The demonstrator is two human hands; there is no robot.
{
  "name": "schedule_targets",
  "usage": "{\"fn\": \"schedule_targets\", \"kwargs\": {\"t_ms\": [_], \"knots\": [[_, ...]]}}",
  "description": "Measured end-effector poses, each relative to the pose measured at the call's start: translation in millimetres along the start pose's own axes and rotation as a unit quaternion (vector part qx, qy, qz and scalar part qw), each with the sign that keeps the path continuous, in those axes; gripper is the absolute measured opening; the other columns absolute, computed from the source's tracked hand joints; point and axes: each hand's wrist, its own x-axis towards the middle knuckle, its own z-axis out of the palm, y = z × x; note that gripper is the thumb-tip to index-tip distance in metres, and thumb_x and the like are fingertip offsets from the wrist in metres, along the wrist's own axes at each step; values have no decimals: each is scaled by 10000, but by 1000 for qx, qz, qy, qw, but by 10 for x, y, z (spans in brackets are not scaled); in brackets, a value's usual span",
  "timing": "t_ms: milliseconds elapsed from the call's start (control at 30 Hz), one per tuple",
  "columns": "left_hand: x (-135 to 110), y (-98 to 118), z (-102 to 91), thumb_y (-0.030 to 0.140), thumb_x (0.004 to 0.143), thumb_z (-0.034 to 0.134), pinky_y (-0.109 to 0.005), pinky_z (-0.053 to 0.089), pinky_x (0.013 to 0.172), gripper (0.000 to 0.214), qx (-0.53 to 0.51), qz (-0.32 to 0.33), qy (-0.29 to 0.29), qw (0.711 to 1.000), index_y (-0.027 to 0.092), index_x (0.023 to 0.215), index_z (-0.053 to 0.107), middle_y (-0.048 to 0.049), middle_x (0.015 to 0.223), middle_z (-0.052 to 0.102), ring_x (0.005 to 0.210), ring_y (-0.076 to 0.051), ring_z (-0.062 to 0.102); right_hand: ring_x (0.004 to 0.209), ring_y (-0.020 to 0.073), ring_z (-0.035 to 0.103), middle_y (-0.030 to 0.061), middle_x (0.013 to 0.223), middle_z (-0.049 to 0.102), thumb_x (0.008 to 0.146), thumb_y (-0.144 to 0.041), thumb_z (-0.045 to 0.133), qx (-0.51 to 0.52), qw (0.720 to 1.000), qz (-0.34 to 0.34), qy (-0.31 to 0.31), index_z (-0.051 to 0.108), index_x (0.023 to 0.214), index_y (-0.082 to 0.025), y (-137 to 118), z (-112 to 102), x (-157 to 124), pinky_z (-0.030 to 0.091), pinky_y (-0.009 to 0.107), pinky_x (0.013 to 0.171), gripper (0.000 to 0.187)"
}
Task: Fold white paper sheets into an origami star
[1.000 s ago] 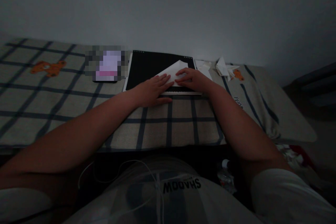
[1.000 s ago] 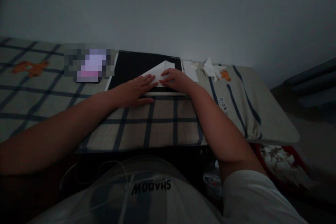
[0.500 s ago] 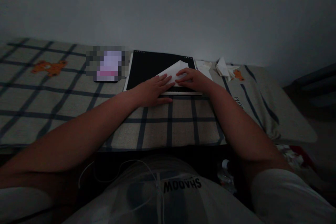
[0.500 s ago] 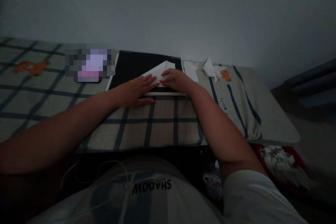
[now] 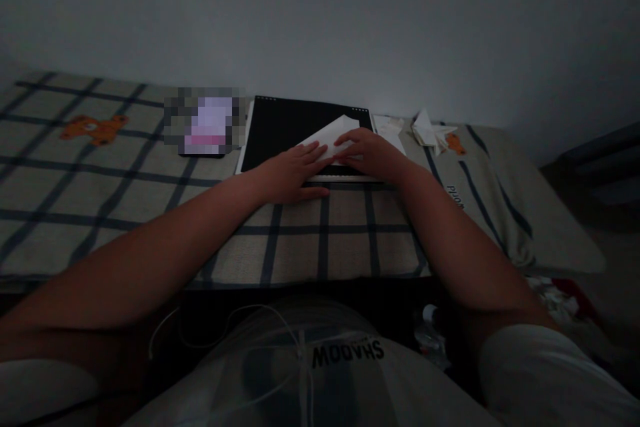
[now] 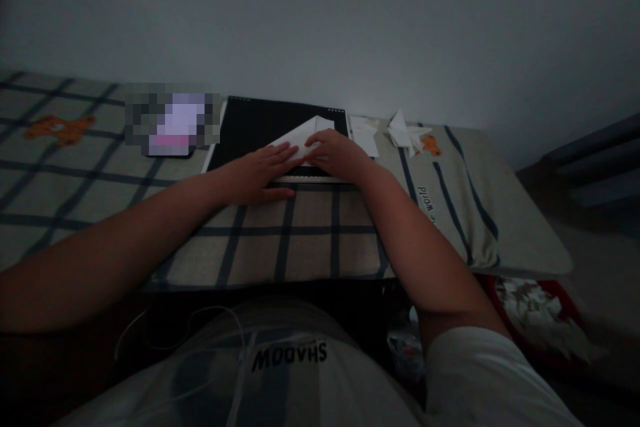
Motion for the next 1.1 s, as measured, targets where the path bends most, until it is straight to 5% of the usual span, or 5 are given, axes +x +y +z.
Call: {"fn": "schedule_targets", "kwargs": {"t_ms": [233,400,567,733,1100], "knots": [[30,-15,-37,615,965,326,-426,114,1206,775,-42,0,-10,999,131,1562,226,-146,1633,147,1516,-288,104,1058,237,638,49,1118,728,908,-251,566,-19,999,-1,-50,771,997,-251,-69,-44,41,468,421,986,223],[7,-179,-105,470,1019,96,-320,192,1192,681,-178,-26,-13,984,69,1536,286,-114,1613,250,1501,-197,191,1002,235,663,67,1106,733,893,-248,561,-3,999,3,-47,779,950,-220,-105,-68,48,499,398,932,227],[3,-383,-112,519,977,-129,-360,345,1100,721,-214,-45,32,975,252,1581,164,-45,1532,435,1392,-186,431,1004,230,665,48,1079,739,890,-269,563,3,999,9,-48,777,918,-239,-128,-80,44,497,388,942,218],[53,-408,-176,497,843,-364,-352,383,1063,962,-328,-36,15,944,150,1585,141,-111,1528,424,1406,-188,412,995,230,665,39,1085,737,892,-269,560,-1,999,6,-53,777,906,-246,-146,-99,43,496,393,941,218],[20,-416,-264,686,794,-295,-385,348,1106,1080,-396,-59,4,916,116,1571,193,-101,1477,501,1371,-270,448,1001,231,662,53,1089,733,892,-282,562,9,999,6,-52,778,913,-239,-102,-78,41,493,387,942,221]]}}
